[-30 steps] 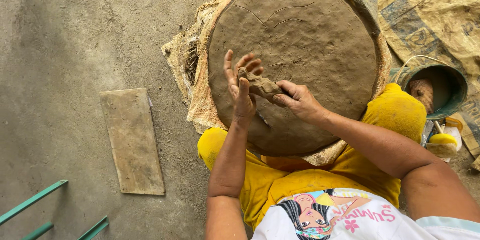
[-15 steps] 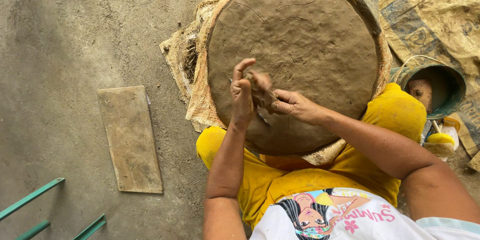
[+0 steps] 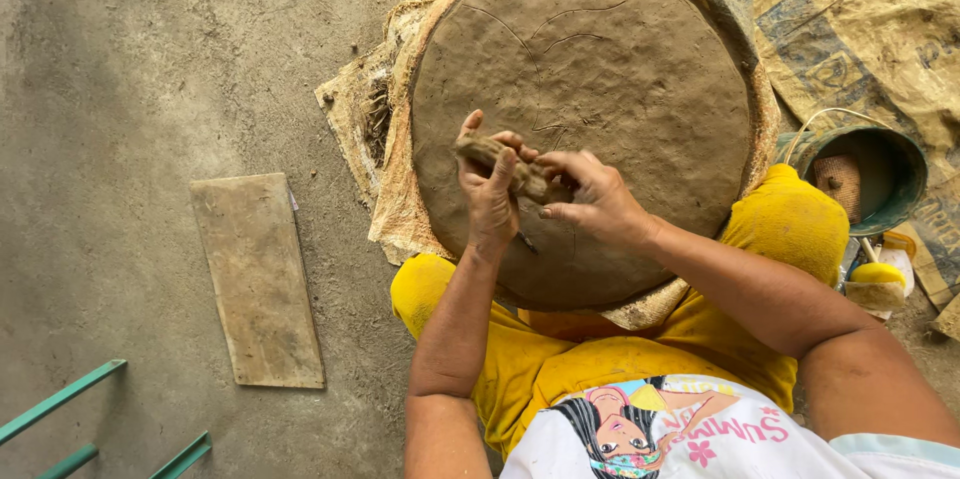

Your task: The person shapes a piece of clay by hand and then smooths a large circular clay slab using a scraping block. They then use a thin tool to draw a curved line across the surface of the slab.

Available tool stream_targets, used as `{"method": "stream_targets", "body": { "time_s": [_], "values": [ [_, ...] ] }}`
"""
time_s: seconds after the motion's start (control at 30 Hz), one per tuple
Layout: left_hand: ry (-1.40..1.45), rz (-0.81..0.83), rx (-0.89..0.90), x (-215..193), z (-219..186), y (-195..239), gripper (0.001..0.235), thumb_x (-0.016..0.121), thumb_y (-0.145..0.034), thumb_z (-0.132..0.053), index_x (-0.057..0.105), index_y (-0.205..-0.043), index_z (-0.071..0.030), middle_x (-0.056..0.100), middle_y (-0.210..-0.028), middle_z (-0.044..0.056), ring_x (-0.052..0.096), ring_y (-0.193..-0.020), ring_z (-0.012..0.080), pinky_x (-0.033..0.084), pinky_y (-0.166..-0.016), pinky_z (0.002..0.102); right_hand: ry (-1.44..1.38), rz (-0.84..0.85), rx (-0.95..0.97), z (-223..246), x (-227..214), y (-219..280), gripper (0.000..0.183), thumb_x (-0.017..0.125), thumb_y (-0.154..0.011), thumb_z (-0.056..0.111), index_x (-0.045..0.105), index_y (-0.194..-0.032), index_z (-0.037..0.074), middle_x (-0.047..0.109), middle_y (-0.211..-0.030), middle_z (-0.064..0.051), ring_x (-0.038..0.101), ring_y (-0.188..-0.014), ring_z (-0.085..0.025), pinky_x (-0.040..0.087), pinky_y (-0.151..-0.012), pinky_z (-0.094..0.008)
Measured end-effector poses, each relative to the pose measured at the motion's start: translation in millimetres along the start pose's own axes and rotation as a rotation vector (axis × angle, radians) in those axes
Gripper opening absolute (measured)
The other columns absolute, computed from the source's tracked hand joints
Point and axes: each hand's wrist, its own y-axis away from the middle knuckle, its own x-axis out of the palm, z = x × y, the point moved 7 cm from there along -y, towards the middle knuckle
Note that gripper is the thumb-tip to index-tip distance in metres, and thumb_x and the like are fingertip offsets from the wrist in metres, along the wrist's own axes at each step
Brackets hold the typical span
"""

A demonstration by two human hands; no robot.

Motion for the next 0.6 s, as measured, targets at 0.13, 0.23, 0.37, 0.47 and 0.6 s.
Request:
{"method": "stream_targets", "body": {
  "time_s": [0.13, 0.23, 0.37, 0.47, 0.6],
  "values": [
    [0.012, -0.058, 0.078, -7, -10, -4, 0.07, 0.08, -0.093, -0.013, 0.04, -0.151, -0.011, 0.065, -0.088, 0.005, 0.065, -0.077, 0.0165, 0.06, -0.073, 0.034, -0.093, 0.019, 0.129, -24, 8, -1, 0.068, 0.088, -0.074, 0.017, 0.055, -0.132, 0.004, 0.067, -0.119, -0.01, 0.065, -0.103, -0.016, 0.056, -0.09, -0.033],
    [0.117, -0.042, -0.006, -2, -5, 0, 0.059, 0.077, -0.096, -0.015, 0.043, -0.144, -0.011, 0.061, -0.081, 0.003, 0.06, -0.07, 0.0143, 0.056, -0.067, 0.033, -0.188, 0.073, 0.036, -26, 26, 9, 0.049, 0.081, -0.085, 0.014, 0.063, -0.13, 0.003, 0.072, -0.112, -0.006, 0.067, -0.101, -0.01, 0.057, -0.088, -0.03],
    [0.155, -0.02, -0.029, 6, -9, 0, 0.047, 0.073, -0.1, -0.015, 0.045, -0.138, -0.011, 0.056, -0.076, 0.002, 0.054, -0.066, 0.0143, 0.053, -0.063, 0.032, -0.2, 0.092, 0.244, -43, 33, 15, 0.034, 0.079, -0.086, 0.011, 0.07, -0.117, 0.002, 0.069, -0.082, -0.002, 0.062, -0.072, -0.008, 0.054, -0.067, -0.029],
    [0.18, -0.002, -0.038, 8, -7, -3, 0.046, 0.072, -0.099, -0.017, 0.045, -0.137, -0.012, 0.054, -0.076, 0.003, 0.053, -0.066, 0.0149, 0.053, -0.064, 0.032, -0.224, 0.085, 0.225, -38, 28, 9, 0.033, 0.079, -0.086, 0.009, 0.069, -0.117, 0.001, 0.069, -0.082, -0.002, 0.062, -0.073, -0.007, 0.054, -0.066, -0.028],
    [0.136, 0.023, -0.013, 3, -10, -3, 0.049, 0.074, -0.099, -0.017, 0.047, -0.139, -0.01, 0.056, -0.078, 0.003, 0.055, -0.068, 0.0147, 0.054, -0.067, 0.033, -0.247, 0.12, 0.165, -19, 19, 10, 0.071, 0.075, -0.076, 0.005, 0.048, -0.141, 0.007, 0.072, -0.103, 0.007, 0.067, -0.092, -0.001, 0.055, -0.08, -0.023]
  ]
}}
